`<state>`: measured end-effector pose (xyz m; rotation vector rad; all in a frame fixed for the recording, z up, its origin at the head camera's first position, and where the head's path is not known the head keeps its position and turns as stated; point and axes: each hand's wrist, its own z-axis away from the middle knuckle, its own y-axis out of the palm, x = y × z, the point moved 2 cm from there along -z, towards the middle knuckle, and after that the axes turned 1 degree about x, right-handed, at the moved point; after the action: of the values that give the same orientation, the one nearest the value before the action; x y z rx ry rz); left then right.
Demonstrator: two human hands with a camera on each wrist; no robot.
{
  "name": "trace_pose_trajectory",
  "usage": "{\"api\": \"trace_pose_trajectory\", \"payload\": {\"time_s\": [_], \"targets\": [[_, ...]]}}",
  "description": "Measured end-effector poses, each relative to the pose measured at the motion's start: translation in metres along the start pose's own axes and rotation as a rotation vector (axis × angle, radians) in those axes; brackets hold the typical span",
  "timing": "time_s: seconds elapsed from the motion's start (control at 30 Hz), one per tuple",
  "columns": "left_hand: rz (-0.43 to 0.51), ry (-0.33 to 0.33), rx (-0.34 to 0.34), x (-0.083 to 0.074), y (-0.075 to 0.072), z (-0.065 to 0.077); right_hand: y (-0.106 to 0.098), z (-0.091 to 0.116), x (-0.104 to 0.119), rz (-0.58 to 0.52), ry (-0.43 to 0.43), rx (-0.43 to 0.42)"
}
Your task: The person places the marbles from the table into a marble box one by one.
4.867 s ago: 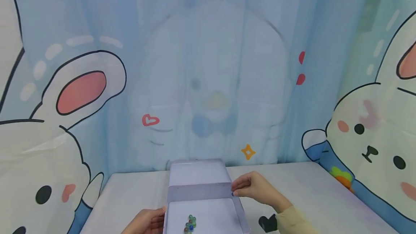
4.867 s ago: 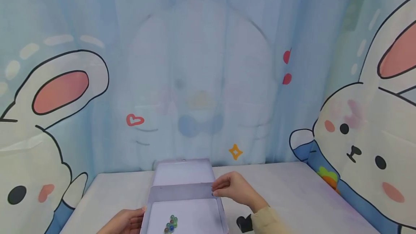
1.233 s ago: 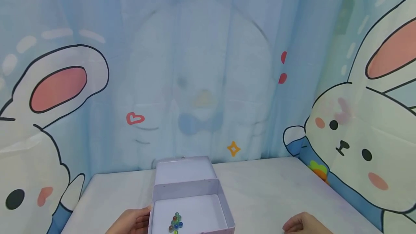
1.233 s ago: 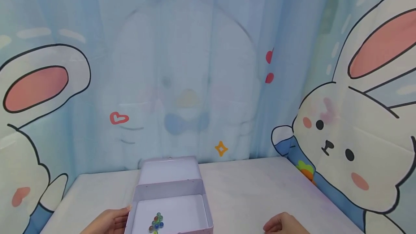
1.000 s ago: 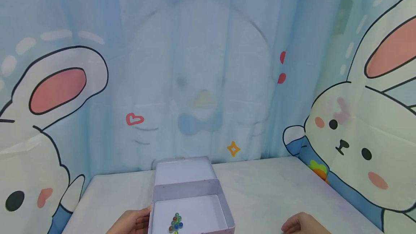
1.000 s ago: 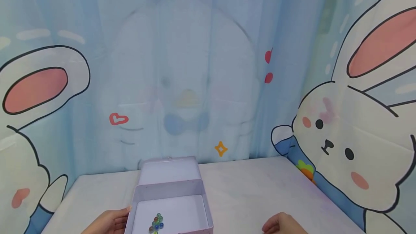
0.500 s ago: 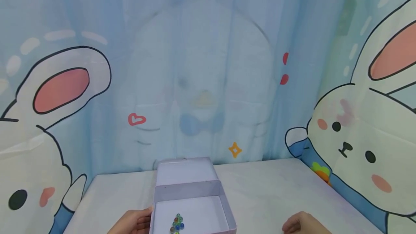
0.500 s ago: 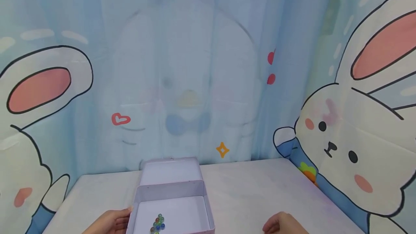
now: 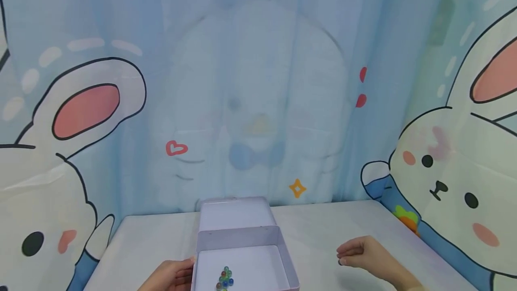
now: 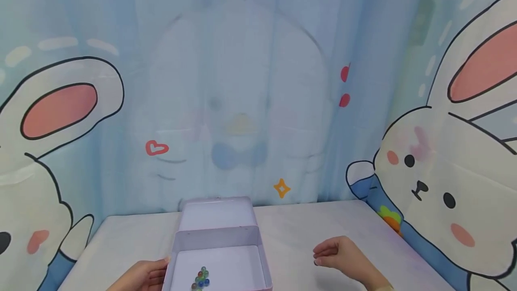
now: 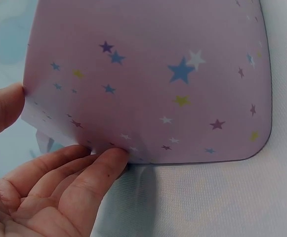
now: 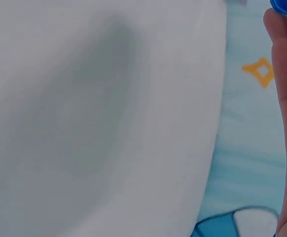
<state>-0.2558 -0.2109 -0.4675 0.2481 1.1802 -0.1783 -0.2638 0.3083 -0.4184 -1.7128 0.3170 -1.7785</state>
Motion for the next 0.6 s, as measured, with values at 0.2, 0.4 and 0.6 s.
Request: {"api": "trace_pose_trajectory", "payload": {"time_s": [0.2,0.4,0.6], "targets": [[0.006,0.003,-0.013,0.0,-0.002,0.0,0.036,-0.038,0.051,-0.01,-0.142,0.03],[0.018,0.004,-0.023,0.0,0.0,0.0,0.078,-0.07,0.106,-0.023,-0.299,0.097],[0.009,0.021,-0.024,0.0,0.001,-0.001,0.112,-0.09,0.141,-0.022,-0.319,0.14]]}}
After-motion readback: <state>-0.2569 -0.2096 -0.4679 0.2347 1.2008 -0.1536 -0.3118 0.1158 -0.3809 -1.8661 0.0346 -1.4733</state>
